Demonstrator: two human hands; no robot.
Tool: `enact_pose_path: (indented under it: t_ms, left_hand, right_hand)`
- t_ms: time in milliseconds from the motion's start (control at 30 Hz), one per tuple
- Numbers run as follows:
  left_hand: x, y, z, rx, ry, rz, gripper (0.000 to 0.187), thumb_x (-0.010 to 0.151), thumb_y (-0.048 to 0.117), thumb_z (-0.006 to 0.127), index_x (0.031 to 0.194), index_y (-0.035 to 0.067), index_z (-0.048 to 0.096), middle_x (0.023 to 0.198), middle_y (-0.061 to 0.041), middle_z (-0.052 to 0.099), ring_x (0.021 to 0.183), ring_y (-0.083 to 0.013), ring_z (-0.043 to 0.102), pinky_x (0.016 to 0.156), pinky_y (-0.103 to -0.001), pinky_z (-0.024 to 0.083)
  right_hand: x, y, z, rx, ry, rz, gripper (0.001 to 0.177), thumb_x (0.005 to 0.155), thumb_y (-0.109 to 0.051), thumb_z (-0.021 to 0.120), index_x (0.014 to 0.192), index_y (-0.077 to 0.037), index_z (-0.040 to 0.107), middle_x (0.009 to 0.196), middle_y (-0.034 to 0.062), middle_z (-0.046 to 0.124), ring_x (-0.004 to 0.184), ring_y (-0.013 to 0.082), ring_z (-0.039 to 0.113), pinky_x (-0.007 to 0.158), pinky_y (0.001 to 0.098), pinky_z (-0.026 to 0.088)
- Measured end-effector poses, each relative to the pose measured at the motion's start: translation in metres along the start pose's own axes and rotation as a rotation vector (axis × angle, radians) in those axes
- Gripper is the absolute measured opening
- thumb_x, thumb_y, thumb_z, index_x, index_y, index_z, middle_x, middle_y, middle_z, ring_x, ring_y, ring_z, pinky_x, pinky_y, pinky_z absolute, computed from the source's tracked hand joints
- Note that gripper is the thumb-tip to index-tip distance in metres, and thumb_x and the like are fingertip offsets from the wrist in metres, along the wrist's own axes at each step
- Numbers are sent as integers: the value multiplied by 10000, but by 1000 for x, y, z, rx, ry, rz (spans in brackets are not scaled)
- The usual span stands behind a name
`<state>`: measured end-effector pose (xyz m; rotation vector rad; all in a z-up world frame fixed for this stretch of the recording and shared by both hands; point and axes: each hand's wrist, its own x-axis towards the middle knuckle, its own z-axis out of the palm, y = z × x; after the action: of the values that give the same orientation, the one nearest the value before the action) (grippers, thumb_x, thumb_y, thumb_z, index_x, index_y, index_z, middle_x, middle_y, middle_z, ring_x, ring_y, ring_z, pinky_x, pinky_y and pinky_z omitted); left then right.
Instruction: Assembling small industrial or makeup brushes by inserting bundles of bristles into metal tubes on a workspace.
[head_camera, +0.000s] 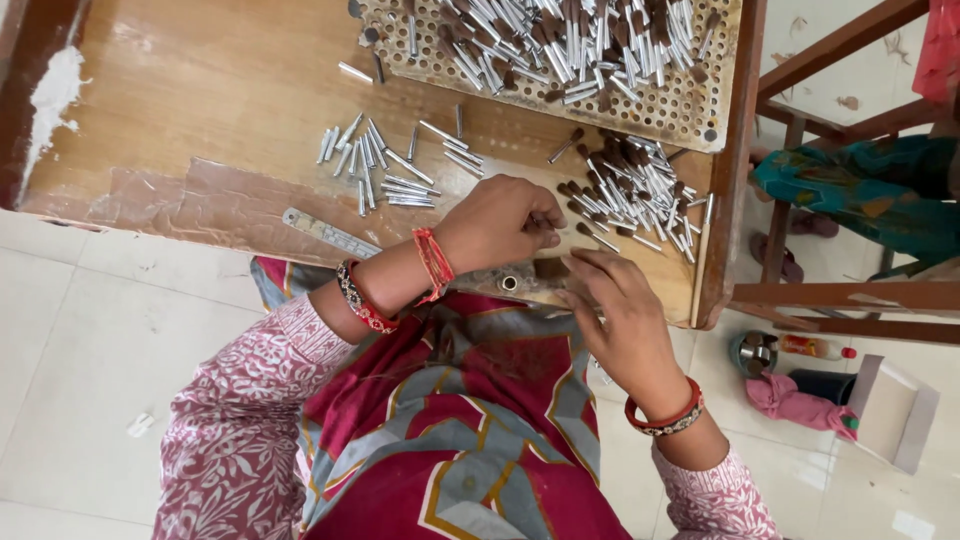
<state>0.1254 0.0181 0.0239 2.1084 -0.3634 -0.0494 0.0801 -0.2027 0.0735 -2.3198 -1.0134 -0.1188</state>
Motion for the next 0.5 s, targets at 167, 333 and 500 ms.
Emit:
enact_pose_path:
  t_ms: [167,333,500]
  left_hand:
    - [12,-7,23,-96,-108,0,205,710,153,806,883,51,761,823,-92,775,779,-213,780,720,-336,603]
    - [12,-4,30,-33,-119,10,170,692,100,770,856,58,775,796,-94,767,768,-232,767,723,-350,592]
    - [7,-5,33,-68,-106,3,172,689,80,740,858,66,772,802,-94,767,764,-228,770,724,-345,607]
  right_hand:
    - [-28,2,9,-159,-40,48,415,772,71,628,1139,-104,713,1254,104,616,1221,383,521,1075,482,455]
    - [-29,8,16,-173,-41,122,458,759,113,597,1132,-112,739,1279,92,596,1241,368,483,1058,463,438]
    - [-24,13,21,-241,-34,101,486,737,115,600,1123,-135,755,1279,103,600,1225,377,457,1052,466,422]
